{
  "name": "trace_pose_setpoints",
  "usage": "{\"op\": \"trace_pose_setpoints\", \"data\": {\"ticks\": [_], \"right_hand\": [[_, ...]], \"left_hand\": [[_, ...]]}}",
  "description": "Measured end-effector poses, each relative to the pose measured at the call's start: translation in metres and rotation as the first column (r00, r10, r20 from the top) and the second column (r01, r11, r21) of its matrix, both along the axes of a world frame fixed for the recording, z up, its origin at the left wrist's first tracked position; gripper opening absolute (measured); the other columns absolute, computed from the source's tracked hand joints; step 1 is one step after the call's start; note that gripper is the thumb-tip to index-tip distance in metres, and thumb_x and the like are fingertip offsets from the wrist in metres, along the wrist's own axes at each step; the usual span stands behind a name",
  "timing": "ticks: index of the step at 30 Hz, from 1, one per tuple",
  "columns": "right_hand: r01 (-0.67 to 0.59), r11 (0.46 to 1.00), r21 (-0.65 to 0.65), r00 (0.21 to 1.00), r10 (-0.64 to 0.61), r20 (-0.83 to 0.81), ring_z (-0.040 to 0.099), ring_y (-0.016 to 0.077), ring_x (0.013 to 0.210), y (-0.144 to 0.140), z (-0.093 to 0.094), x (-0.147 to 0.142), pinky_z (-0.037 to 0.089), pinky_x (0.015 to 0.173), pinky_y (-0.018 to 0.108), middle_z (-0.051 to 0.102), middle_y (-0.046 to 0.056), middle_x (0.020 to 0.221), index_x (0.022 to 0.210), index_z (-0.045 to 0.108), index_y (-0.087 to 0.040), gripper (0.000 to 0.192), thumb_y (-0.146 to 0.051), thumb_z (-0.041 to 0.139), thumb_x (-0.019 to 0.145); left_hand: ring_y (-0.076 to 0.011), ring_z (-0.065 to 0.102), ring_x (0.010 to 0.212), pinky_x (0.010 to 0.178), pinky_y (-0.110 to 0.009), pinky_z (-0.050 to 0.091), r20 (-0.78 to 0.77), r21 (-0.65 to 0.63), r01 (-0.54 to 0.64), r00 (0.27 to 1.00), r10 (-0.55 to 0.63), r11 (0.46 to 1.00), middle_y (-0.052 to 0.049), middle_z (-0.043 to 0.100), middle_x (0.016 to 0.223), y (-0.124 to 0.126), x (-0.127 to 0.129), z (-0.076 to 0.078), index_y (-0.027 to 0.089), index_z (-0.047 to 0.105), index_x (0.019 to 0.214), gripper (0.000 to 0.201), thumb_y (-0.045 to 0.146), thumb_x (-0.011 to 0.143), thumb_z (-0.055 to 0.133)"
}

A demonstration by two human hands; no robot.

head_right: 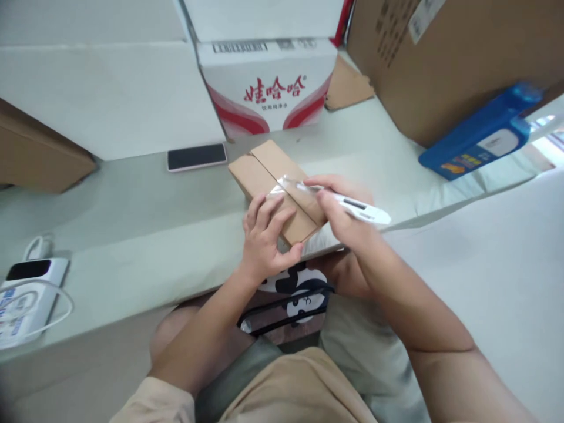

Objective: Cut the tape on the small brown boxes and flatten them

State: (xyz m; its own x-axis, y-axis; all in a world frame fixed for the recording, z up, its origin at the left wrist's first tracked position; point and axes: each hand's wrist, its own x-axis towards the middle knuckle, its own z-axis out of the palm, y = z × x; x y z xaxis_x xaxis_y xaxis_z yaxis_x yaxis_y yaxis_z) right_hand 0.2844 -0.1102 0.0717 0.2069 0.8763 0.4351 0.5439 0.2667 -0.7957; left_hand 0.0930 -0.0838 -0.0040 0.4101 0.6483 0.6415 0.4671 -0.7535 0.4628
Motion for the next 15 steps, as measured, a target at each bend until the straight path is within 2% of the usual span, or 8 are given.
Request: {"op": "trace_pose_setpoints", "data": {"ticks": [4,9,15], "right_hand": [[-0.100,0.994,-0.039,0.992,0.102,0.076,0.042,0.0086,0.045,0.005,0.007,-0.015,0.036,0.048,0.025,0.052,-0.006,0.054,0.082,0.067,-0.023,0.003,-0.025,0.065,0.082],[-0.120,0.992,0.035,0.968,0.109,0.225,0.050,0.0081,0.051,0.006,0.005,-0.013,0.043,0.054,0.025,0.063,-0.003,0.063,0.083,0.070,-0.021,0.008,-0.021,0.063,0.081],[-0.185,0.979,0.092,0.959,0.159,0.236,0.057,0.0091,0.057,0.016,-0.003,-0.011,0.046,0.056,0.023,0.070,0.000,0.074,0.091,0.077,-0.021,0.013,-0.022,0.065,0.086]], "left_hand": [[-0.0363,0.044,0.144,0.120,-0.049,0.030,0.027,-0.020,0.002,1.000,-0.001,1.000,-0.011,0.062,0.144,0.004,-0.001,0.003,0.024,0.067,0.123,0.054,0.050,0.076,0.066],[-0.0358,0.042,0.146,0.122,-0.049,0.030,0.036,-0.009,0.024,0.999,-0.024,1.000,-0.011,0.061,0.145,0.008,0.000,0.001,0.024,0.066,0.125,0.055,0.048,0.076,0.066],[-0.0365,0.041,0.146,0.123,-0.049,0.029,0.062,-0.011,0.044,0.997,-0.043,0.999,-0.011,0.061,0.144,0.010,0.003,-0.001,0.024,0.063,0.128,0.056,0.047,0.076,0.066]]}}
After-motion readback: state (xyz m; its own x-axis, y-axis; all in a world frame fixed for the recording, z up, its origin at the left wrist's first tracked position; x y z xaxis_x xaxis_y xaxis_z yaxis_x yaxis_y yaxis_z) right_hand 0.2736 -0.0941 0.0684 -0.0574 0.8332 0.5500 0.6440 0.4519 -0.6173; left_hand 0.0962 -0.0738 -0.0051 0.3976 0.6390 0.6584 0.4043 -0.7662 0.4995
